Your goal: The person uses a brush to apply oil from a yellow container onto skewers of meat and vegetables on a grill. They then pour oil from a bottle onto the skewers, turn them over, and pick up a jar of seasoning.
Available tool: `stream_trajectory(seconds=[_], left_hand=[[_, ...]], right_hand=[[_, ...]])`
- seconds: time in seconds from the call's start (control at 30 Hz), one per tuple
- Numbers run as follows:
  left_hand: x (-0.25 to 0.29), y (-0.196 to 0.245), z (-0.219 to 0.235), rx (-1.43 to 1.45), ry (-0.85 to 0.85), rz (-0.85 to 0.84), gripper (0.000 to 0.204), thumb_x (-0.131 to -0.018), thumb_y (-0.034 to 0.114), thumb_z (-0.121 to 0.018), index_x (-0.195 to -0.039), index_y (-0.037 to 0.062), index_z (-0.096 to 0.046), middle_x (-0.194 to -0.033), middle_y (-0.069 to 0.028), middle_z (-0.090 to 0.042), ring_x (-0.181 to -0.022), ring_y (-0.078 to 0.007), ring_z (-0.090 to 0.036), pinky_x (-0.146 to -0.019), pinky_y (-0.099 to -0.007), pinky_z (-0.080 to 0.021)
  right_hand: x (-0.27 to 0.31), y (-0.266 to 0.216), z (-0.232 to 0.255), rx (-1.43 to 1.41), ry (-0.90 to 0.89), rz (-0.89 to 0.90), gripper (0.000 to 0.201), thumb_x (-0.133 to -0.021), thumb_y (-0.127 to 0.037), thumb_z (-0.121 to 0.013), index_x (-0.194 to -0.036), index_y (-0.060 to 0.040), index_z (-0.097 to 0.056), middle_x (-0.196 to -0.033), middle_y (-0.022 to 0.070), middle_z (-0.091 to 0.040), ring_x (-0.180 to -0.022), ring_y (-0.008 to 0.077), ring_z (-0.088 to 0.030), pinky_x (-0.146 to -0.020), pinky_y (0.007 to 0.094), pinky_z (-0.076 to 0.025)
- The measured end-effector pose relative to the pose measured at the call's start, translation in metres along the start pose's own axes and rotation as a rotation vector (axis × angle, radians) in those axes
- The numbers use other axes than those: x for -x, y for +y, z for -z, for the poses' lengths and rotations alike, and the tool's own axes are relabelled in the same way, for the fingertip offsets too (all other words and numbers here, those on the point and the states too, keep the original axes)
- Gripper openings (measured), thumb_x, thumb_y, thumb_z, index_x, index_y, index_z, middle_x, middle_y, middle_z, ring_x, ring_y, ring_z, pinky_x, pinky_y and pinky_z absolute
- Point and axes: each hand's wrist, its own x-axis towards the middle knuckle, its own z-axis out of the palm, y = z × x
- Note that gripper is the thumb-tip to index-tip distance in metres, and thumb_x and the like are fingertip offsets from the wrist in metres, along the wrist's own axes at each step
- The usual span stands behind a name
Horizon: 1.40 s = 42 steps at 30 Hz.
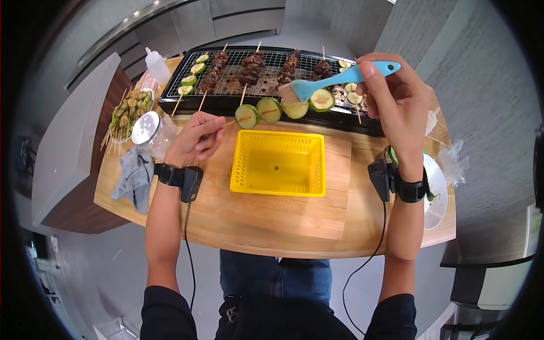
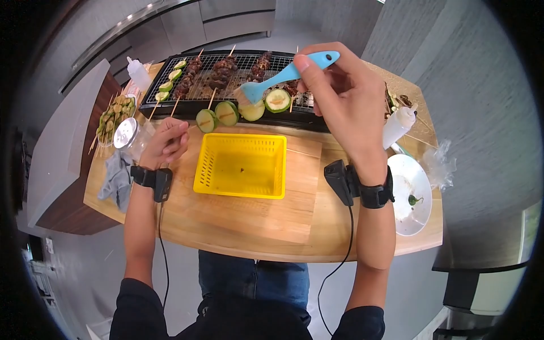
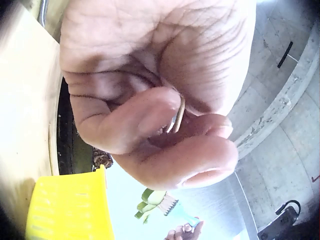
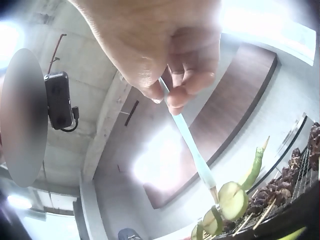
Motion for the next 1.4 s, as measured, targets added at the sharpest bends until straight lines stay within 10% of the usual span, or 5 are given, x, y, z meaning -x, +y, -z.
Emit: stream_trajectory(seconds=[1.4], left_hand=[[-0.002, -0.002, -0.001, 0.025, 0.046, 0.007, 0.04, -0.101, 0.022, -0.051, -0.069, -0.001, -0.058, -0.042, 0.0035, -0.038, -0.028, -0.005, -0.03, -0.028, -0.0207, -0.024]], right_hand=[[0.007, -0.003, -0.015, -0.087, -0.069, 0.017, 0.014, -0.094, -0.012, -0.063, -0.104, -0.003, -0.067, -0.072, 0.0026, -0.066, -0.053, 0.0021, -0.052, -0.047, 0.0156, -0.039]])
